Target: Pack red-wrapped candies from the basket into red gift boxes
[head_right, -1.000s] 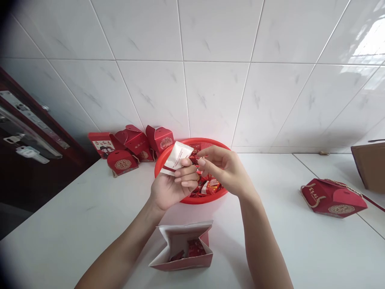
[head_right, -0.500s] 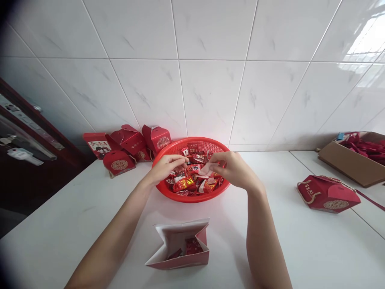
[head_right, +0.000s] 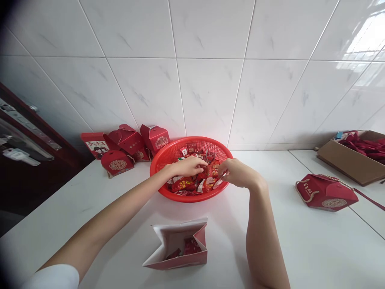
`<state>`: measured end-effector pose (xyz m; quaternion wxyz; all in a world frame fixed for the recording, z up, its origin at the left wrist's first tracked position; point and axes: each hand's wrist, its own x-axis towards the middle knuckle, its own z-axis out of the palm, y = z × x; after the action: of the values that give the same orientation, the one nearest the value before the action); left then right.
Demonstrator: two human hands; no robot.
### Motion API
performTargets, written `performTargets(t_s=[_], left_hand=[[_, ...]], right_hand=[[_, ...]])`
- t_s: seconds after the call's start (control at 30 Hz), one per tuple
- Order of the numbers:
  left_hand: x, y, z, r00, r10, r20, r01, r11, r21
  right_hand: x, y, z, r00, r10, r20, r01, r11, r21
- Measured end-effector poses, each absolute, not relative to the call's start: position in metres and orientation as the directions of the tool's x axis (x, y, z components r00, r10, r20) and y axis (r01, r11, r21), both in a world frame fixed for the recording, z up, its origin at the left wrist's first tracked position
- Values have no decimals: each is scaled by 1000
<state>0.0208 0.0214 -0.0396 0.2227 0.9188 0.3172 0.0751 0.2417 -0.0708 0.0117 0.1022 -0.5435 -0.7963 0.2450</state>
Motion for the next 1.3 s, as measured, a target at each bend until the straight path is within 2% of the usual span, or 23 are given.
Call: performTargets(t_s=[0.1,0.27,0.47,0.6,0.77,0.87,0.93,1.1,1.2,1.3], left_hand=[[31,24,-39,813,581,-42,545,-733,408],[35,24,-39,882,463,-85,446,-764,467],[19,26,-40,832,523,-185,540,-686,488],[6,20,-24,803,556,-213,575,-630,522],[-8,8,3,663,622,-418,745,-489,454],[-18,7,8,591,663,-460,800,-407,440],[-24,8,6,600,679,-424,780,-376,500],[-36,2,1,774,561,-295,478,-212,852],[-38,-6,2,818,521,-243,356,-128,926],[-36,-13,7,822,528,-214,331,-137,934]], right_hand=[[242,-70,12,-358,924,-135,834,251,-491],[241,-71,14,-337,925,-175,839,210,-501],[241,-72,17,-346,919,-192,840,211,-500],[240,-73,19,-345,915,-210,845,205,-494],[238,-73,21,-308,918,-250,882,177,-436],[236,-73,22,-301,914,-272,892,168,-421],[236,-72,21,-311,909,-276,889,175,-424],[238,-71,18,-364,905,-219,863,240,-444],[235,-71,16,-383,920,-83,810,291,-509],[226,-71,14,-393,916,77,703,354,-616]])
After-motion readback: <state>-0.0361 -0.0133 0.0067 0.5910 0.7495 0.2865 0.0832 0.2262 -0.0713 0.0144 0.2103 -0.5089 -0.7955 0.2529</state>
